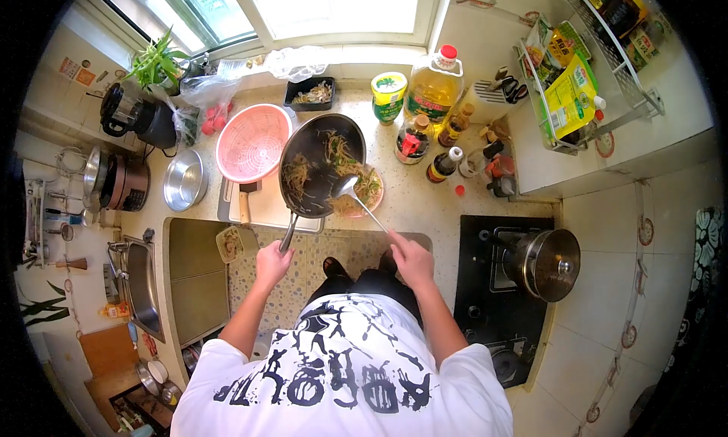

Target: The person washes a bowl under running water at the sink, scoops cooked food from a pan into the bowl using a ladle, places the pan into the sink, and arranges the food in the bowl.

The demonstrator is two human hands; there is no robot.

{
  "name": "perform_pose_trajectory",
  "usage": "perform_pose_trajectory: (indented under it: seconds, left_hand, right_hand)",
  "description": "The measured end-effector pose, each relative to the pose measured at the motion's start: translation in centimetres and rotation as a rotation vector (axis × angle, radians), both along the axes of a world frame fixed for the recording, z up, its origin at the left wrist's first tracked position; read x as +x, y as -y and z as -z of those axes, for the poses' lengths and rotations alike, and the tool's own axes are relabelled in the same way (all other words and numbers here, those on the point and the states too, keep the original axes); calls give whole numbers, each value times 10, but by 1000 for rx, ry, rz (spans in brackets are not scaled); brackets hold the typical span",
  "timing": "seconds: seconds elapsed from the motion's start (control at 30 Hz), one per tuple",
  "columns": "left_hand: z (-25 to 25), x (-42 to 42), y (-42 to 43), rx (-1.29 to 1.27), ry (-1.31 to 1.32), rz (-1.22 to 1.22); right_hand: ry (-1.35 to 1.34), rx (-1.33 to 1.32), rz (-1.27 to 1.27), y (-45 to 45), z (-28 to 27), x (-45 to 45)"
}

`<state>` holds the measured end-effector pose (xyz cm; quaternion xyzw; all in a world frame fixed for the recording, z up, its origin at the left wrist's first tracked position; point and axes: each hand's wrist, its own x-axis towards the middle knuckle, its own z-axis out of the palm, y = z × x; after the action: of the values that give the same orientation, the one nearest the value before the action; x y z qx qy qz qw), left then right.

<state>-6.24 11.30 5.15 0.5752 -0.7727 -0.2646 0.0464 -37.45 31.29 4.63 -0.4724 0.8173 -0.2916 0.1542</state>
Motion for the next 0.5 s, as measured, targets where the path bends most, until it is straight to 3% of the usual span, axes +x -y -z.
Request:
perform_pose_trajectory:
  seconds: [0.17, 0.5]
  left_hand:
    - [5, 2, 6, -21, 8, -5]
    - [-2, -4, 14, -14, 32, -7]
  right_hand:
    - [112, -10, 75, -21, -10, -10]
    - [81, -2, 167, -32, -2, -8]
